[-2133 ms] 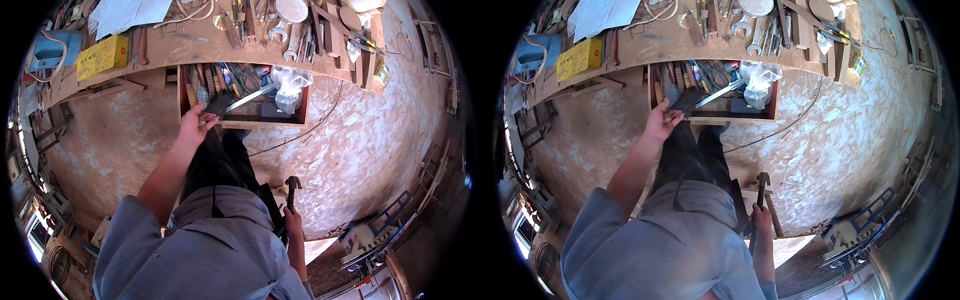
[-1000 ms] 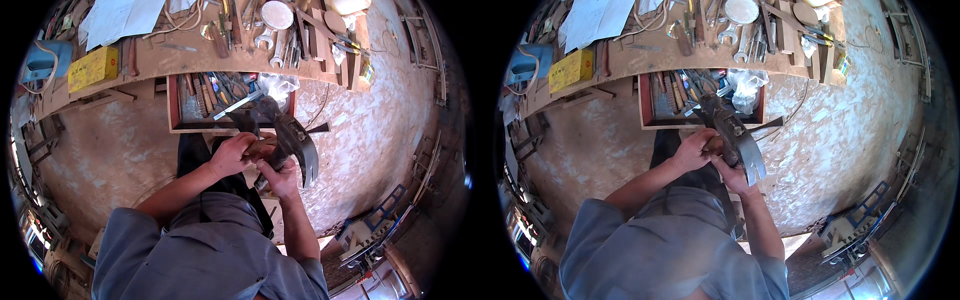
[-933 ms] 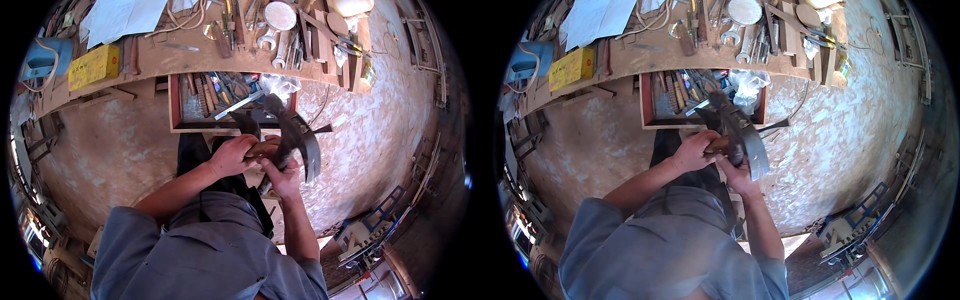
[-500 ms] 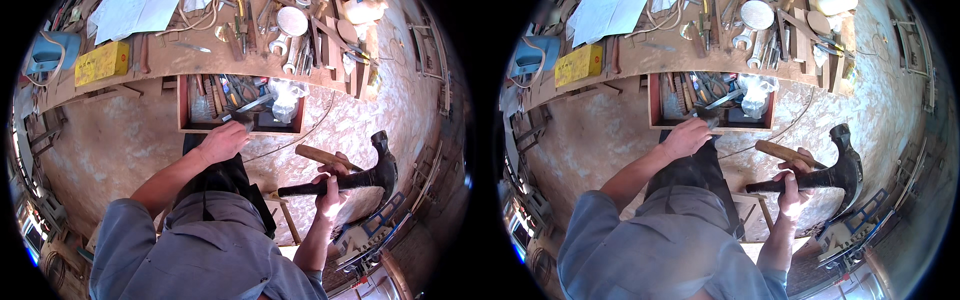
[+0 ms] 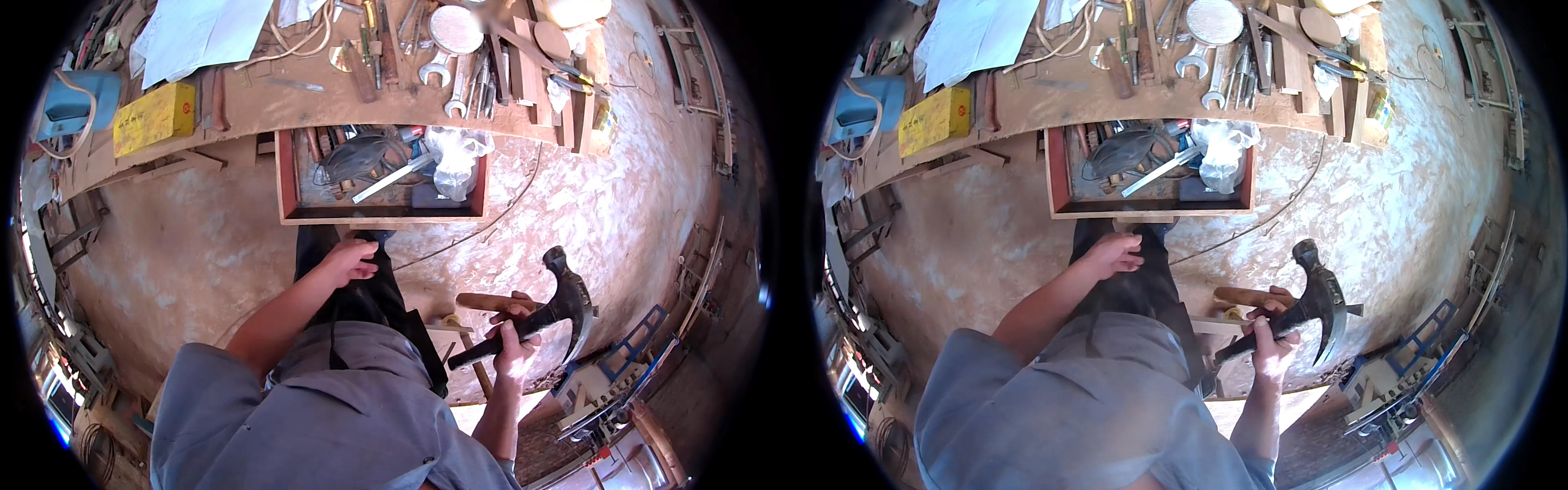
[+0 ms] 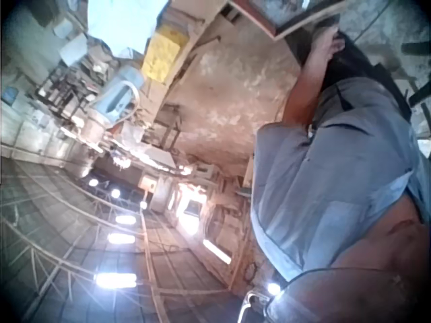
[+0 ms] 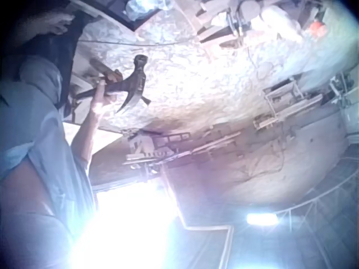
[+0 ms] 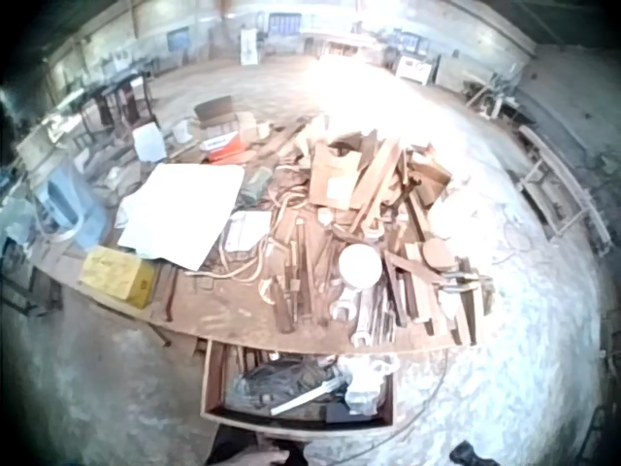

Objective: The person retrieves a hammer and a chisel from a drawer, then repeatedly strikes the chisel with the hammer to carve out a mortise in a clamped piece of wood.

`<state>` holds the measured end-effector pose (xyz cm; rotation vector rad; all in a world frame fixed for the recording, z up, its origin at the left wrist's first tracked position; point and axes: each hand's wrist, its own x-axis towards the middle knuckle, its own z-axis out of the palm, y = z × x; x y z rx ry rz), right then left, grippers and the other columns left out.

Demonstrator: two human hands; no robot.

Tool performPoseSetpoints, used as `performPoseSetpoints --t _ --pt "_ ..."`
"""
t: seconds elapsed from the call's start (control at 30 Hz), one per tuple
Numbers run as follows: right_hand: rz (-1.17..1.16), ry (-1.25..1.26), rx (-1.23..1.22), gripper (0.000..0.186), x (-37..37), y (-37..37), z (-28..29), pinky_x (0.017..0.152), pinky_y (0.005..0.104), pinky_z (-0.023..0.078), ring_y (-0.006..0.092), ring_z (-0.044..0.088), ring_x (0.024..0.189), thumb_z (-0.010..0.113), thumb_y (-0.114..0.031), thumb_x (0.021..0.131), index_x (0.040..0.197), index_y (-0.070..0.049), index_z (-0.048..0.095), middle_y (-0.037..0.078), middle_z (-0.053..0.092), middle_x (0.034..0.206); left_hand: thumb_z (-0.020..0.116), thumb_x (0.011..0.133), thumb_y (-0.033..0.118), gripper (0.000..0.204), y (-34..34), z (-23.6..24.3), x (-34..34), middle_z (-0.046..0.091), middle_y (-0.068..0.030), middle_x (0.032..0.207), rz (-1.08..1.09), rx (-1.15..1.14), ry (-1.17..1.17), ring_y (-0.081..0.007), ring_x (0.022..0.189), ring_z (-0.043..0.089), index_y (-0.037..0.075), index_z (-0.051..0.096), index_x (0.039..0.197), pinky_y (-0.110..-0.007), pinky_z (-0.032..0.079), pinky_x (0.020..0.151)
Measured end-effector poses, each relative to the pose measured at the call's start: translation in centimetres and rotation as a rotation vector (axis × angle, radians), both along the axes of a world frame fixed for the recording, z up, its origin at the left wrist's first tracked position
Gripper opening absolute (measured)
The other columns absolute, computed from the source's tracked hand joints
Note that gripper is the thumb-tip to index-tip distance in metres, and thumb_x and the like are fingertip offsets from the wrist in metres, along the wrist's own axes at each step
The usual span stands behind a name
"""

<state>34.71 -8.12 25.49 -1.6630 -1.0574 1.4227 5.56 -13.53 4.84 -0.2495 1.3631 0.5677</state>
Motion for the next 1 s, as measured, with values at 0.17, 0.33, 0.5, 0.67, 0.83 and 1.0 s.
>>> performPoseSetpoints --t 0.17,0.33,0.5,0.67,0.83,1.0 --pt "-0.012 -0.045 -0.032 0.026 0.1 -1.4 0.2 0.067 0.0281 0.055 0.0140 0.064 0.074 0.057 0.007 0.084 0.109 -0.001 0.060 0.016 0.058 0.113 0.060 0.095 0.013 0.026 -1.5 -13.1 4.5 0.069 -0.0181 0.109 0.738 0.082 -0.316 -0.0312 0.094 0.071 -0.005 0.061 0.114 -0.037 0.062 0.080" --pt "-0.006 -0.019 -0.074 0.028 0.7 -2.6 -0.1 0.069 0.0263 0.055 0.0143 0.067 0.080 0.060 0.007 0.083 0.108 -0.004 0.063 0.017 0.050 0.130 0.049 0.094 -0.003 0.033 0.1 -10.9 5.4 0.059 -0.0300 0.122 0.907 0.156 -0.336 -0.0455 0.116 0.061 -0.014 0.047 0.125 -0.042 0.063 0.092" --pt "-0.029 -0.063 -0.069 0.027 -0.8 -1.5 0.1 0.066 0.0255 0.058 0.0189 0.067 0.090 0.062 0.005 0.081 0.106 -0.004 0.064 0.015 0.060 0.110 0.046 0.096 -0.004 0.033 2.1 -9.0 3.8 0.055 -0.0293 0.130 0.883 0.181 -0.418 -0.0472 0.123 0.056 -0.014 0.046 0.128 -0.039 0.062 0.093" --pt "-0.048 -0.075 -0.076 0.025 -3.8 -0.1 0.5 0.062 0.0241 0.060 0.0188 0.066 0.091 0.061 0.004 0.081 0.105 -0.001 0.063 0.015 0.061 0.104 0.049 0.097 -0.001 0.035 7.4 -9.8 -0.2 0.055 -0.0285 0.131 0.886 0.093 -0.511 -0.0470 0.124 0.055 -0.013 0.046 0.130 -0.041 0.058 0.100" --pt "0.007 -0.077 -0.037 0.025 -7.9 1.0 1.3 0.064 0.0260 0.059 0.0191 0.066 0.090 0.061 0.004 0.081 0.106 0.000 0.062 0.016 0.060 0.110 0.052 0.095 -0.001 0.030 14.2 -11.0 -3.7 0.059 -0.0209 0.126 0.773 0.318 -0.409 -0.0384 0.119 0.060 -0.009 0.051 0.124 -0.047 0.053 0.103" --pt "0.041 0.000 -0.091 0.028 -13.7 3.4 2.8 0.063 0.0273 0.059 0.0185 0.067 0.087 0.067 0.003 0.082 0.110 0.003 0.062 0.018 0.050 0.135 0.058 0.099 0.019 0.024 15.0 -8.4 -8.7 0.067 -0.0104 0.106 -0.230 0.442 -0.314 -0.0269 0.103 0.066 0.005 0.060 0.117 -0.041 0.053 0.090"
